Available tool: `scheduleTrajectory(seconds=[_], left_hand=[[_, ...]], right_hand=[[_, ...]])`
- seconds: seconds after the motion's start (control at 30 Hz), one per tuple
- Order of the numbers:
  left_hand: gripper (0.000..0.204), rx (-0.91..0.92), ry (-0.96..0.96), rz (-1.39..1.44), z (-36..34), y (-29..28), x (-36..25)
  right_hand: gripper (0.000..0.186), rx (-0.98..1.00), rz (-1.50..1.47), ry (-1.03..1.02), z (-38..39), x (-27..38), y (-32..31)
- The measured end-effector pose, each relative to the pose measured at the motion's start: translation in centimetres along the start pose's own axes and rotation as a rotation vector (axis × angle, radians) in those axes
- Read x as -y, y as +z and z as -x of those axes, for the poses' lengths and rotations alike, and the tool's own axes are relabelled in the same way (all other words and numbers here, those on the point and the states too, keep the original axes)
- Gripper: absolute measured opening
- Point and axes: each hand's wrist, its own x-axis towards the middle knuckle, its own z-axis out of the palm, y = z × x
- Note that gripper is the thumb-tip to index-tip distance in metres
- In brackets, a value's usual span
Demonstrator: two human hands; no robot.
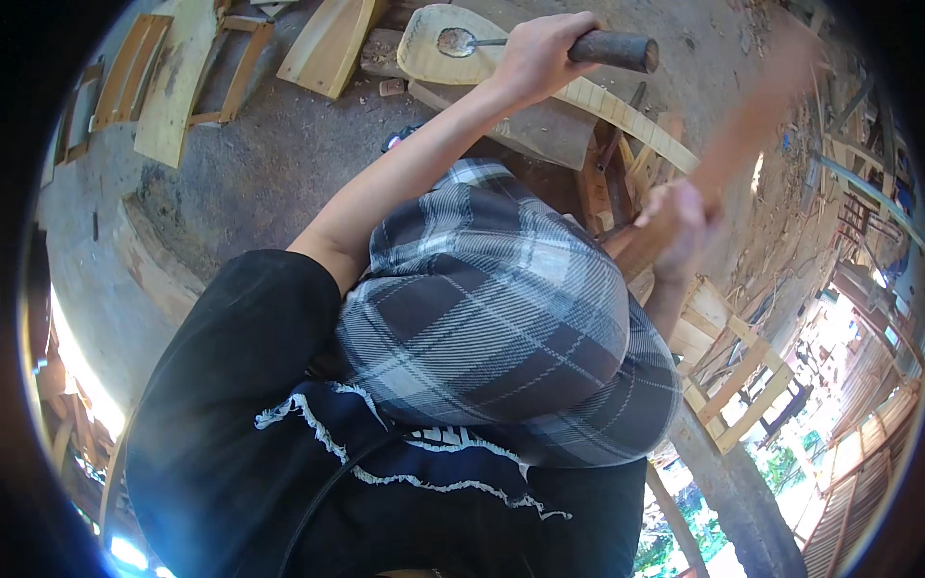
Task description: Carving a wooden instrument body using a chisel and a wooden mallet.
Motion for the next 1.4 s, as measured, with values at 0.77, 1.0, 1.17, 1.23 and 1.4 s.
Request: scheduleTrajectory(seconds=[0.77,1.0,1.17,1.23,1.4], left_hand=[[0.03,0.175,0.009,-0.058,2.0,1.5,0.9],[0.034,0.144,0.035,-0.083,2.0,1.3,1.9],[0.033,0.082,0.025,-0.038,1.5,0.5,0.9],[0.033,0.073,0.045,-0.038,1.5,-0.1,0.5],[0.035,0.03,0.119,-0.012,1.6,-0.4,-0.8]], right_hand=[[0.047,-0.099,0.448,0.024,-0.3,1.3,4.6],[0.052,0.008,0.612,0.05,-0.9,0.9,5.2],[0.047,-0.149,0.109,0.046,0.2,2.7,1.9],[0.047,-0.211,0.144,0.028,0.5,2.4,2.1],[0.045,-0.354,0.386,-0.109,0.3,1.6,2.9]])
